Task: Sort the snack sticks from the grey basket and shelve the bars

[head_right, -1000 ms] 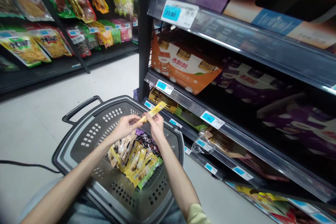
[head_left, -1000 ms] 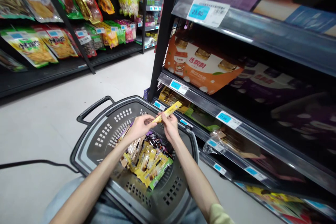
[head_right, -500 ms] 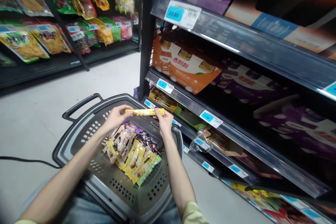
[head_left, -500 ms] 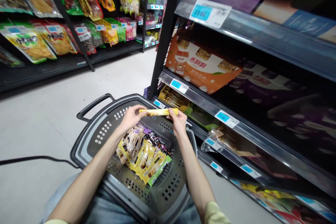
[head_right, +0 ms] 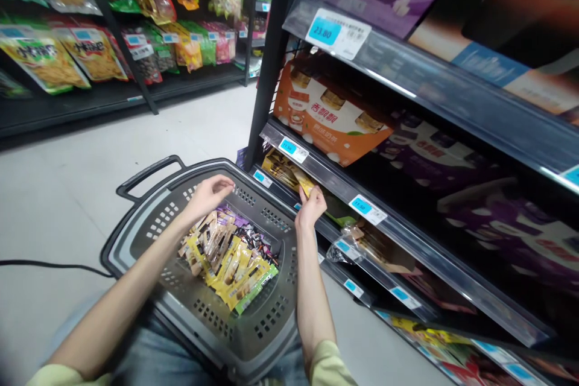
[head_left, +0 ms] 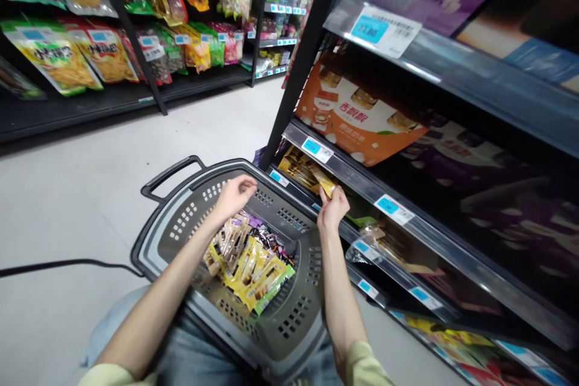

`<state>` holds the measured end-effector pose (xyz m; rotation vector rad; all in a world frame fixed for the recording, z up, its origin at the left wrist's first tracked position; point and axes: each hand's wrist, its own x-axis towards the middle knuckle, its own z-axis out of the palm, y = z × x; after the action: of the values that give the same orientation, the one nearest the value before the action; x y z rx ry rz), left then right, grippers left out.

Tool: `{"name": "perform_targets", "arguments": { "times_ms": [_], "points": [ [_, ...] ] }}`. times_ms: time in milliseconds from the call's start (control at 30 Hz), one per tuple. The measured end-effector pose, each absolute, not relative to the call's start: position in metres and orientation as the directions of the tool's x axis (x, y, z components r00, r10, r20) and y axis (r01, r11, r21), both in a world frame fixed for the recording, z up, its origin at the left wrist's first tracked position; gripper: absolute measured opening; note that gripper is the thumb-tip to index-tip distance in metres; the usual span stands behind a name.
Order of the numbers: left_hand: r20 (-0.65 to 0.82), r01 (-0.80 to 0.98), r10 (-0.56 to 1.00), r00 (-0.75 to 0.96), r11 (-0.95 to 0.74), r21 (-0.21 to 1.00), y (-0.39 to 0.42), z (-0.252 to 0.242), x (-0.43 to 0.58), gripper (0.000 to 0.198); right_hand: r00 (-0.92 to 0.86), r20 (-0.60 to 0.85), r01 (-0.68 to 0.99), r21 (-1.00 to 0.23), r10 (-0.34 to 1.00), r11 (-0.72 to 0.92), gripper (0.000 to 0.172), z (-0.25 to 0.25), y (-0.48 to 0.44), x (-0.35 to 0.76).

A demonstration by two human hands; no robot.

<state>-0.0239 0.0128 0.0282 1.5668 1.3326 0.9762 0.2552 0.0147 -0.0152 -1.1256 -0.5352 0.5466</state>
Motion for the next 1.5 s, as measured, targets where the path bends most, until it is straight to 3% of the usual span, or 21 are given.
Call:
{"name": "perform_targets", "arguments": {
  "times_ms": [133,300,567,700,800,933,1000,1100,1367,1500],
  "points": [
    [0.031,0.511,0.927,0.374,-0.234,0.827,0.008,0.025,-0.022,0.019,0.773,0.178,-0.039,-0.945,0.609,0.325,0.045,-0.024,0.03,0.256],
    [-0.035,0.664,0.823,0.567,-0.432,0.61,-0.001,0.014,-0.021,0.023,0.798,0.176,-0.066,-0.925,0.577,0.373,0.046,-0.022,0.045,0.251],
    [-0.263,0.694,0.649,0.714,-0.607,0.388,-0.021,-0.008,-0.012,0.03,0.807,0.262,0.005,-0.899,0.53,0.437,0.048,-0.021,0.061,0.251],
    [-0.459,0.724,0.568,0.683,-0.607,0.326,-0.023,-0.019,-0.007,0.031,0.81,0.32,0.163,-0.928,0.491,0.335,0.044,-0.023,0.066,0.254],
    [-0.511,0.753,0.569,0.644,-0.59,0.292,-0.019,-0.027,-0.003,0.031,0.781,0.366,0.349,-0.928,0.505,0.133,0.038,-0.023,0.067,0.256],
    [-0.511,0.739,0.565,0.648,-0.629,0.241,-0.012,-0.035,0.0,0.034,0.7,0.518,0.684,-0.684,0.492,-0.253,0.036,-0.024,0.071,0.261],
    [-0.524,0.725,0.547,0.653,-0.653,0.22,-0.011,-0.036,-0.001,0.037,0.618,0.534,0.773,-0.549,0.577,-0.32,0.034,-0.024,0.072,0.261],
    [-0.573,0.719,0.507,0.644,-0.657,0.227,-0.011,-0.03,-0.003,0.041,0.52,0.499,0.839,-0.449,0.693,-0.306,0.035,-0.023,0.07,0.256],
    [-0.678,0.757,0.453,0.579,-0.608,0.24,-0.011,-0.017,-0.002,0.039,0.464,0.383,0.87,-0.368,0.798,-0.329,0.043,-0.017,0.063,0.245],
    [-0.672,0.755,0.458,0.581,-0.612,0.236,-0.005,-0.012,-0.008,0.04,0.35,0.362,0.928,-0.262,0.864,-0.266,0.048,-0.016,0.061,0.237]
  ]
}}
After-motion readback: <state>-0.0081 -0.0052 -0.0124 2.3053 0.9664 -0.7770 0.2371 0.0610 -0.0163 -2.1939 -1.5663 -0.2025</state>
